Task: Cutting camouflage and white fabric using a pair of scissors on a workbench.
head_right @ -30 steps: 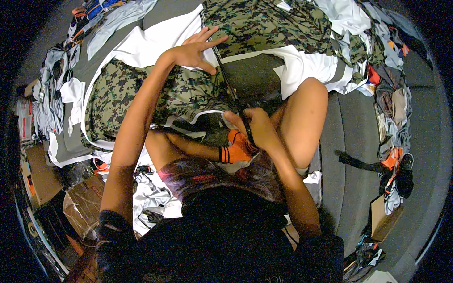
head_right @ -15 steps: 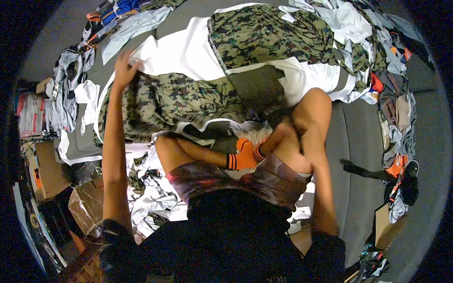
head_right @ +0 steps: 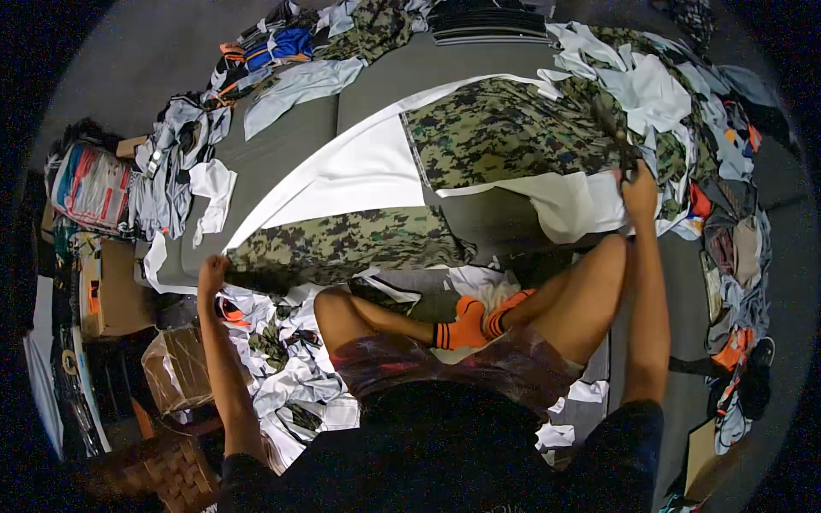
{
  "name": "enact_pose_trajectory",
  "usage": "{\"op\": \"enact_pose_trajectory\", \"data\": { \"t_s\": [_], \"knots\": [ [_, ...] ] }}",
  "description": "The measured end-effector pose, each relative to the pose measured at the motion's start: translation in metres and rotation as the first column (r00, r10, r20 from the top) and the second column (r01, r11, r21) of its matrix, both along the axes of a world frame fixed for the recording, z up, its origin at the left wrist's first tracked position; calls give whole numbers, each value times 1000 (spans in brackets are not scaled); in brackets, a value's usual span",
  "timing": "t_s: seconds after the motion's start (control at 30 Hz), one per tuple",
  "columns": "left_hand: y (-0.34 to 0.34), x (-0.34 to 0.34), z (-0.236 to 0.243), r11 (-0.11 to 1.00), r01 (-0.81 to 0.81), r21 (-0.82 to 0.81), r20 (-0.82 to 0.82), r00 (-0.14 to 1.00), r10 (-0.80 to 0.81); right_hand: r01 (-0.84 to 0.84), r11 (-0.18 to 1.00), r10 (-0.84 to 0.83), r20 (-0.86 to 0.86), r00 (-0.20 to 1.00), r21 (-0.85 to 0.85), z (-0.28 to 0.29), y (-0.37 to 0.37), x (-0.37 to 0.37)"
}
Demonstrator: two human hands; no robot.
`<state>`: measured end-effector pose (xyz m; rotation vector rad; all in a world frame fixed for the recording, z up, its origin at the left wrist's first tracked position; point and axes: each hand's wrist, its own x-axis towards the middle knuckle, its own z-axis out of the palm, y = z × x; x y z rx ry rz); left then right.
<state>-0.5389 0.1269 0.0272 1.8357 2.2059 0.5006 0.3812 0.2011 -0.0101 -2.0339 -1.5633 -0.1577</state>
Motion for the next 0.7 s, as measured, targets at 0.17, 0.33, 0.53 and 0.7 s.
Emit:
{"op": "enact_pose_trajectory", "data": {
  "t_s": [0.17,0.33,0.53,0.7],
  "knots": [
    [0,21,9,996,46,81,-278,960,-22,82,992,-86,-35,996,-95,1,9,48],
    [61,186,19,803,540,250,-276,835,-476,110,986,-113,-19,993,-128,-7,17,70],
    [124,394,-5,604,717,347,-18,649,-761,181,975,-179,28,983,-125,-23,22,99],
    [236,408,-25,762,618,194,-148,786,-600,202,977,-203,-4,979,-75,-20,22,93]
  ]
}}
